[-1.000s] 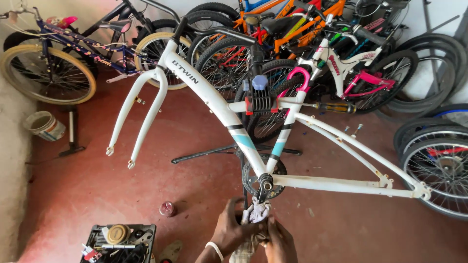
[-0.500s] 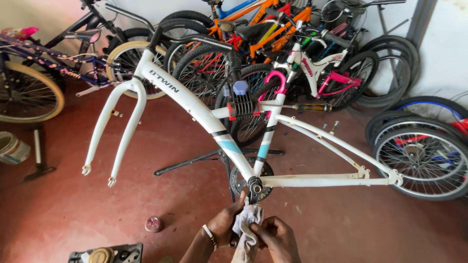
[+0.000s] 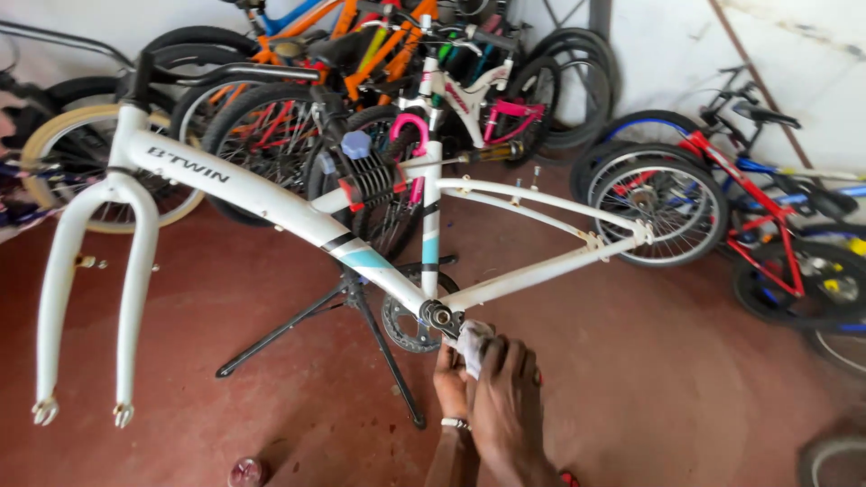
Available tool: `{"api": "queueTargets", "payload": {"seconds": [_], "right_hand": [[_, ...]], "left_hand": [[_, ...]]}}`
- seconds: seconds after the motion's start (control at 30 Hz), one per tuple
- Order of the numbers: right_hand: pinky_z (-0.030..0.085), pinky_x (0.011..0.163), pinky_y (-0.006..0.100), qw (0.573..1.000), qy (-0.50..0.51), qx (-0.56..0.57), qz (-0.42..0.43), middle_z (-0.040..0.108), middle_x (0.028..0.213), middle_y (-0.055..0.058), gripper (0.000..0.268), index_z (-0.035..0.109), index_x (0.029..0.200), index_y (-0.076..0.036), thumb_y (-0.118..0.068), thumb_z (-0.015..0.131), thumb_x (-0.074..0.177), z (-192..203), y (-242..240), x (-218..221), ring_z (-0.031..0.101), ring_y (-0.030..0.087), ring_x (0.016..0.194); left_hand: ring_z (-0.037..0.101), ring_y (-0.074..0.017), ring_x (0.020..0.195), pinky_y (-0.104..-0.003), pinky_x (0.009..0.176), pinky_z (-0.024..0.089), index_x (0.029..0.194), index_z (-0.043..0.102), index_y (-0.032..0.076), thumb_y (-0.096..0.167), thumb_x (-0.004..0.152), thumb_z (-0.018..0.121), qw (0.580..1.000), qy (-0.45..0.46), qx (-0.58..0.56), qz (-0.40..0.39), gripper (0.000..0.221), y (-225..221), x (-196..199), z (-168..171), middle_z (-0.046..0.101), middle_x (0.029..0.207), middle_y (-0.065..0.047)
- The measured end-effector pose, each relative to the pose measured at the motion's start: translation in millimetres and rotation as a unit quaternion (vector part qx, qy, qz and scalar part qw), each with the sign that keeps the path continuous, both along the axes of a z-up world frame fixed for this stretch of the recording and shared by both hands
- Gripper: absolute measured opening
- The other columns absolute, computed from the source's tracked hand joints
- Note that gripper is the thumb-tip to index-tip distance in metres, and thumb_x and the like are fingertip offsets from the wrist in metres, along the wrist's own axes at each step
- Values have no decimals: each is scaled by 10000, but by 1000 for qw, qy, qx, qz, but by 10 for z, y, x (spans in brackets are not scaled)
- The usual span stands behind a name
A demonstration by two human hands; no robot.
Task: Repairing a bicycle frame by cleaning and adjusting the bottom bracket area using a wrench, hammer, and cloth
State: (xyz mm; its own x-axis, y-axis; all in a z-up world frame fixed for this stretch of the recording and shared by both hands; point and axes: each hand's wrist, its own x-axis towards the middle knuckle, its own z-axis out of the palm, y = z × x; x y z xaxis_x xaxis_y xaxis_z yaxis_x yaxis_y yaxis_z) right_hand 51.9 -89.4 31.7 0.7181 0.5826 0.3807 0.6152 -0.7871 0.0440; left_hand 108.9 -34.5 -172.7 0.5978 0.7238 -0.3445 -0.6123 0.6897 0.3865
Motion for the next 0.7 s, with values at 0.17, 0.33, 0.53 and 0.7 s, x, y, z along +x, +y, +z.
{"api": "queueTargets", "payload": {"seconds": [0.17, 0.33, 0.53, 0.7], "right_hand": [[509, 541, 347, 986, -106, -123, 31, 511, 863, 100, 148, 546, 937, -84, -137, 512, 804, 41, 48, 118, 532, 247, 755], [520, 555, 388, 991, 15, -124, 57, 525, 832, 111, 220, 517, 931, -78, -268, 601, 860, -30, 11, 133, 550, 242, 667], [561, 527, 431, 989, 72, -126, 25, 531, 812, 111, 359, 487, 1057, -85, -84, 665, 745, 118, 84, 214, 590, 260, 628], [535, 460, 467, 988, -11, -145, 50, 522, 786, 137, 386, 493, 1038, -81, -36, 653, 690, 171, 48, 417, 580, 293, 576]], "left_hand": [[590, -184, 1121, -301, 978, 452, 1310, 505, 70, -23, 834, 519, 968, 178, 175, -26, 485, -53, -79, 408, 606, 1274, -101], [596, -188, 1066, -306, 937, 453, 1233, 524, 84, 10, 827, 525, 936, 213, 278, -47, 413, -97, -47, 33, 613, 1195, -91], [606, -195, 982, -314, 876, 453, 1117, 551, 104, 59, 816, 534, 865, 251, 433, -48, 305, 22, 346, -586, 623, 1076, -77], [613, -201, 913, -321, 825, 454, 1020, 574, 121, 100, 807, 541, 787, 260, 556, -62, 217, -106, 727, -1004, 631, 977, -66]]}}
